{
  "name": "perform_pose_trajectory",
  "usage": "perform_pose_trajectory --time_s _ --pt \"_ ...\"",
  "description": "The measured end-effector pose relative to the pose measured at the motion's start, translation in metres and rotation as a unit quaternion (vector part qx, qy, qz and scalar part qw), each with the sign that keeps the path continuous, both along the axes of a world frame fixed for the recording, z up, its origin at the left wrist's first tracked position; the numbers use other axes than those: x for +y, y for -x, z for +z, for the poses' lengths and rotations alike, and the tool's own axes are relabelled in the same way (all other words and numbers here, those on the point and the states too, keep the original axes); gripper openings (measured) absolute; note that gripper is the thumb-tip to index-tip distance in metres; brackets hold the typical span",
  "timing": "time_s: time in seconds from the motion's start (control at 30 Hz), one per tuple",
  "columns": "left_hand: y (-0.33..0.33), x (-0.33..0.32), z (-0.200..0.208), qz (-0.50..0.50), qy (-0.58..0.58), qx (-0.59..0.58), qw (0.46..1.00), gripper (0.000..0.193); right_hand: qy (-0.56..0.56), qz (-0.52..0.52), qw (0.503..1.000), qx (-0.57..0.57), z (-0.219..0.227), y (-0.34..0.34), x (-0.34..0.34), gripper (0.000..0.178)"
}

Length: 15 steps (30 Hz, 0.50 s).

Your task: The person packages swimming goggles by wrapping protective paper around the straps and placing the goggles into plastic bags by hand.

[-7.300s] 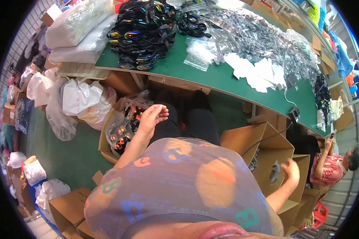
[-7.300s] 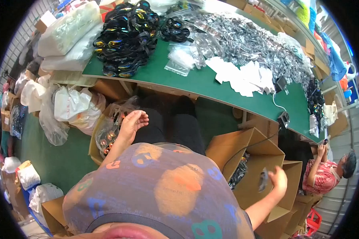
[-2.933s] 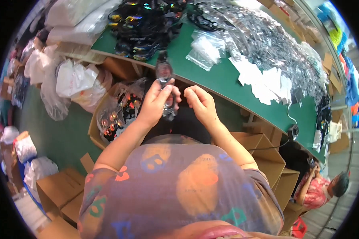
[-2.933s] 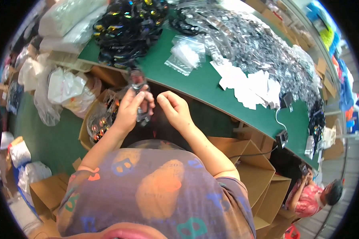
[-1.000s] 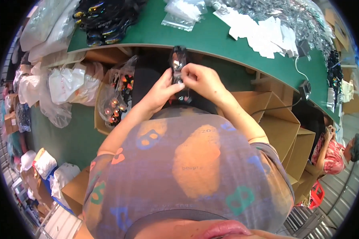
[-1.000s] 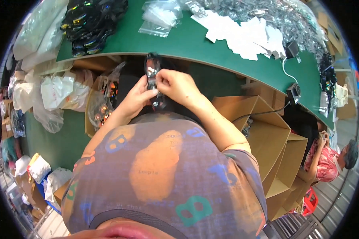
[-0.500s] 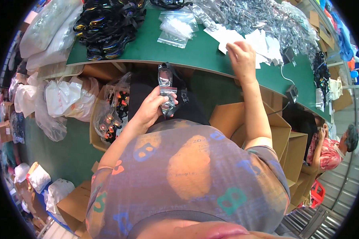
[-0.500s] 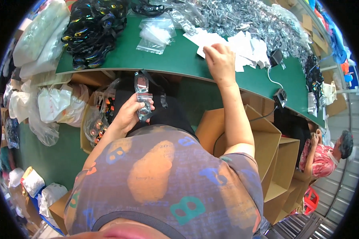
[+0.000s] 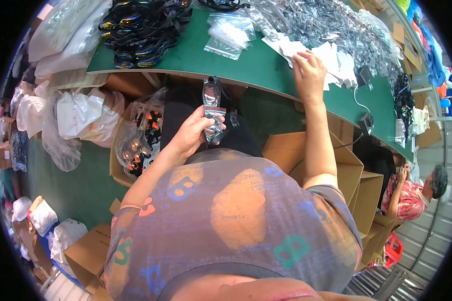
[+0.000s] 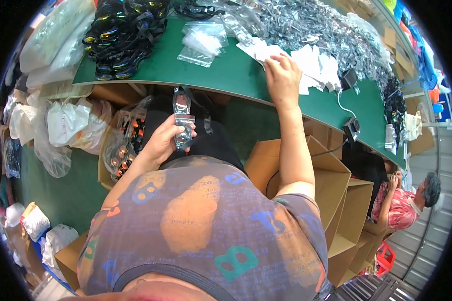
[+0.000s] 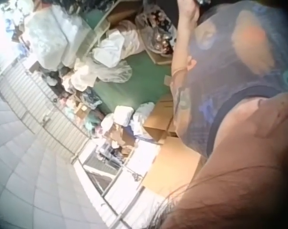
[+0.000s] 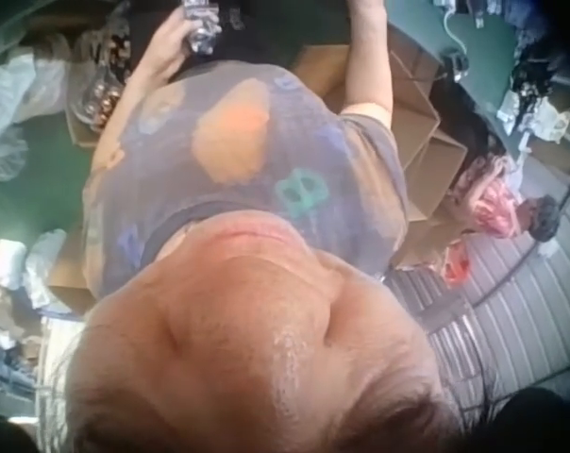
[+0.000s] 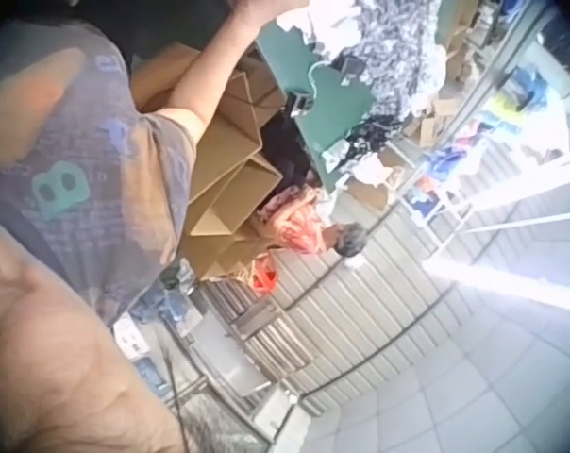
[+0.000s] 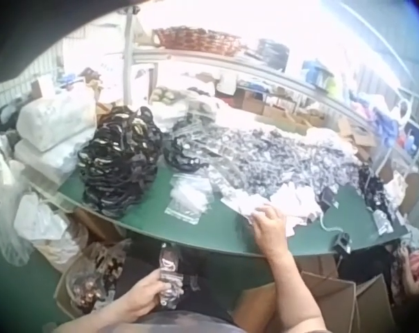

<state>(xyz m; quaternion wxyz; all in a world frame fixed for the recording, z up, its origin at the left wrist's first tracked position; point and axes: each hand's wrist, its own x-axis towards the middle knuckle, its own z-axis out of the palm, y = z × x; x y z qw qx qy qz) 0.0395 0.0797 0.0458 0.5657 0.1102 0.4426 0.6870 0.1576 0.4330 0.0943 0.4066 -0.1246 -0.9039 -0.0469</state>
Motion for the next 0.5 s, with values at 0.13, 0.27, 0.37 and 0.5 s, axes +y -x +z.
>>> perform_pose_trajectory --time_s 0.13,0.27,0.37,0.5 --pt "-0.001 -0.002 -0.003 0.002 0.004 0.007 1.0 0.04 0.189 0.044 0.977 0.09 0.038 0.0 -0.013 0.014" --pt "-0.002 -0.001 -0.003 -0.01 -0.005 0.015 1.0 0.04 0.032 -0.02 0.998 0.059 0.039 0.0 0.016 0.014" --pt "-0.001 -0.001 -0.007 -0.002 -0.011 0.036 0.999 0.039 -0.08 -0.048 0.992 0.081 0.062 0.001 0.03 0.015" --pt "-0.001 0.002 -0.002 -0.004 -0.007 0.028 1.0 0.04 -0.082 -0.005 0.99 -0.118 0.031 0.013 0.032 0.021"
